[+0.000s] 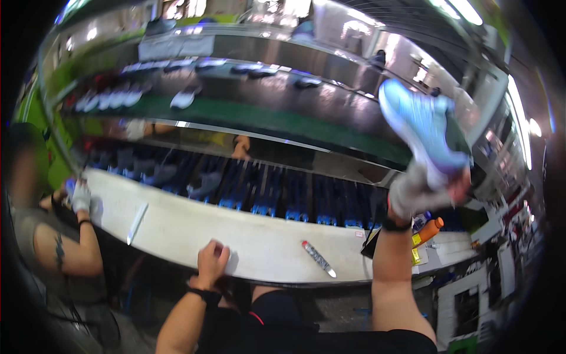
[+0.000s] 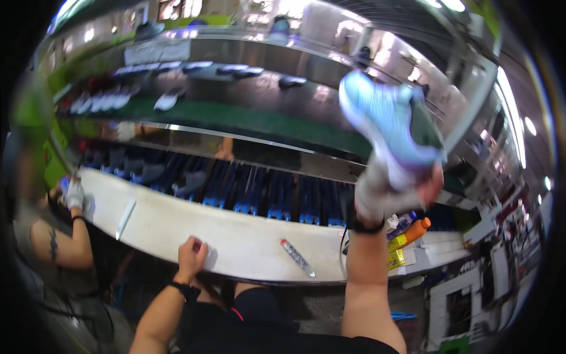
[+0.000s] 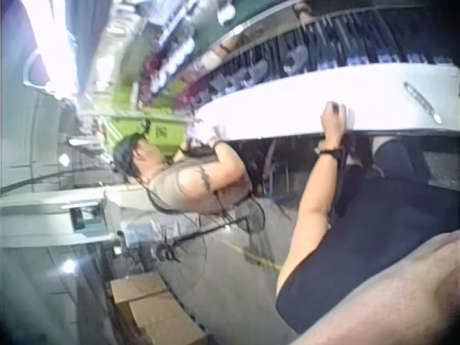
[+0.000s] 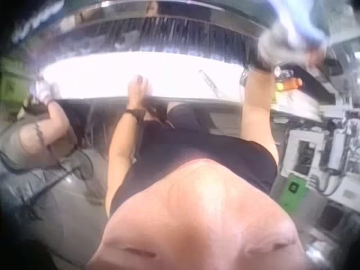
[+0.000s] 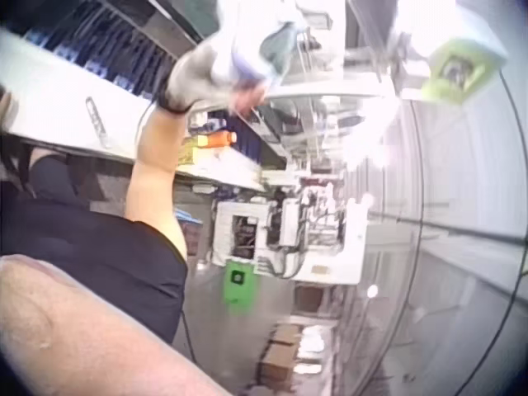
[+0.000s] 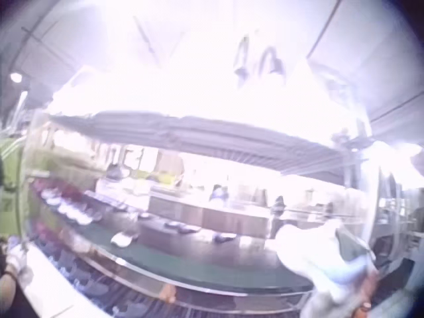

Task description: Manually fitting shoe components, applying adhesive or markings, and placing them on a conveyor system in a shoe manufacturing facility.

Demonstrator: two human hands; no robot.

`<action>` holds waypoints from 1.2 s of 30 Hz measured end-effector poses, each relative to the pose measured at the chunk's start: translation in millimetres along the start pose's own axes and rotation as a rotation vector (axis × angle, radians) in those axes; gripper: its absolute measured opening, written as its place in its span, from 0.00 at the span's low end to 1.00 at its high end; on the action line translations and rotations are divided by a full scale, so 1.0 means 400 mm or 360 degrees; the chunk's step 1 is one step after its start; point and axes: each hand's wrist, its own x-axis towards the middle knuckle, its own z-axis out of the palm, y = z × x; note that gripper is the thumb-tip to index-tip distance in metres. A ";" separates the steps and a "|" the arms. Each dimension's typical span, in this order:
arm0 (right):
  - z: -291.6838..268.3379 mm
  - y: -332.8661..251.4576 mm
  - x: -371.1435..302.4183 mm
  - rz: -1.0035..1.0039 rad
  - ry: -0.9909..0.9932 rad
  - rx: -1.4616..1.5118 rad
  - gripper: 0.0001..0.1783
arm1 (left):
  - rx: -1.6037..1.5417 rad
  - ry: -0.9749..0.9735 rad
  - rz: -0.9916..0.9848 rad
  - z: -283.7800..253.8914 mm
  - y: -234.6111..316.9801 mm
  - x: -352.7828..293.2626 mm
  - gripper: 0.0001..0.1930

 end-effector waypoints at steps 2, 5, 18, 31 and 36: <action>0.024 0.177 0.107 -0.0255 -0.0442 -0.0567 0.52 | 0.0003 -0.0030 0.0007 0.010 0.019 0.010 0.12; 0.174 0.270 0.173 -0.0115 -0.0840 -0.0961 0.39 | -0.0024 -0.0043 -0.0022 0.006 0.020 0.019 0.12; 0.189 0.233 -0.269 0.1099 -0.2320 -0.1107 0.34 | 0.0671 -0.0226 0.0319 -0.066 -0.035 0.341 0.26; 0.191 0.225 -0.267 0.1047 -0.2233 -0.1147 0.31 | 0.0919 -0.0541 -0.0461 -0.038 -0.219 0.694 0.45; 0.192 0.226 -0.264 0.1176 -0.2258 -0.1238 0.26 | 0.0798 -0.0324 -0.0510 -0.008 -0.252 0.681 0.32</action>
